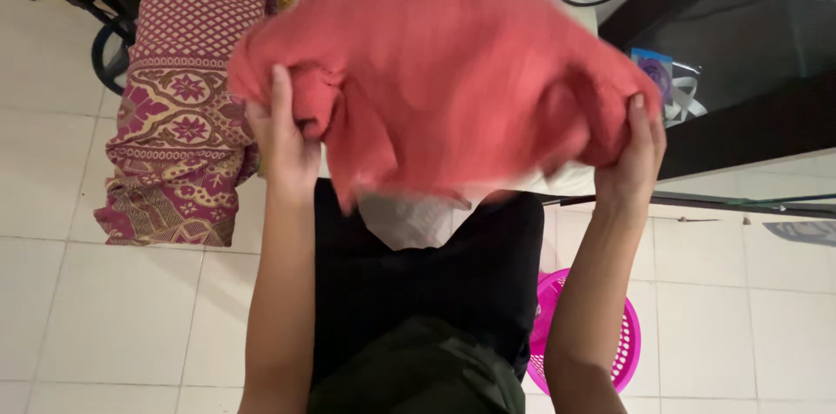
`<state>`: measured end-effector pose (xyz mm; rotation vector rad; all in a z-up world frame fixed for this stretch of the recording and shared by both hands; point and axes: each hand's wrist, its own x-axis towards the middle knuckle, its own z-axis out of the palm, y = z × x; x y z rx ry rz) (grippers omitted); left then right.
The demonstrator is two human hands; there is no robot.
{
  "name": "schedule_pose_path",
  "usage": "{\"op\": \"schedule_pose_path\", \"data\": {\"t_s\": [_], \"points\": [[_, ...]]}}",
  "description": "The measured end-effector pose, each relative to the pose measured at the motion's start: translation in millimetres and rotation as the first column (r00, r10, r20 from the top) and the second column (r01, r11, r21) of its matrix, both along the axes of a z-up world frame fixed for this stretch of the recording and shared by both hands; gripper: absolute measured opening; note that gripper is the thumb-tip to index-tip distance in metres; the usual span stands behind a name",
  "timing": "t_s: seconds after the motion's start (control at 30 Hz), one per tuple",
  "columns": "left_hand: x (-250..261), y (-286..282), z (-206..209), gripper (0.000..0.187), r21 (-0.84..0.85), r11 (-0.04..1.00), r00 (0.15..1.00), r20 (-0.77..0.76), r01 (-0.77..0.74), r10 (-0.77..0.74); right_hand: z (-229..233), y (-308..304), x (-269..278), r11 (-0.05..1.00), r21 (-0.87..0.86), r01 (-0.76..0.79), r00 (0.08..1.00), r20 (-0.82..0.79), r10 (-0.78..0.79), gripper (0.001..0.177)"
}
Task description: The person folds a large patterned textile on a white padded surface, then folds a red towel. Both items are folded into compact rectangles and placed on the surface.
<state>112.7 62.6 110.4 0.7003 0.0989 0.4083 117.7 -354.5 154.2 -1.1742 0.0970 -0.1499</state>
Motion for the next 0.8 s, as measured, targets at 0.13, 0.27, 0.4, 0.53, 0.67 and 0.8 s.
{"op": "schedule_pose_path", "data": {"t_s": [0.13, 0.27, 0.4, 0.53, 0.67, 0.8], "points": [[16, -8, -3, 0.062, 0.251, 0.964, 0.996, -0.042, 0.091, -0.083, -26, 4, 14, 0.998, 0.039, -0.041, 0.994, -0.096, 0.044, 0.043], [-3, -9, -45, 0.063, 0.566, 0.731, 0.912, -0.362, 0.381, -0.195, -83, 13, 11, 0.981, -0.139, -0.136, 0.956, -0.276, 0.094, 0.05], [-23, -9, -77, 0.04, 0.679, 0.642, 0.896, -0.443, 0.356, -0.029, -116, 15, -5, 0.902, -0.43, -0.037, 0.965, -0.249, -0.079, 0.046], [-42, -19, -82, 0.031, 0.703, 0.658, 0.861, -0.483, 0.27, 0.163, -128, 25, -23, 0.752, -0.658, 0.037, 0.958, -0.19, -0.213, 0.04], [-60, -51, -72, 0.04, 0.701, 0.635, 0.741, -0.606, 0.325, 0.289, -133, 46, -39, 0.634, -0.773, 0.0, 0.943, -0.211, -0.257, 0.037], [-82, -99, -61, 0.058, 0.933, 0.318, 0.777, -0.073, -0.169, 0.625, -139, 74, -54, 0.743, -0.669, -0.028, 0.922, -0.305, -0.239, 0.034]]}}
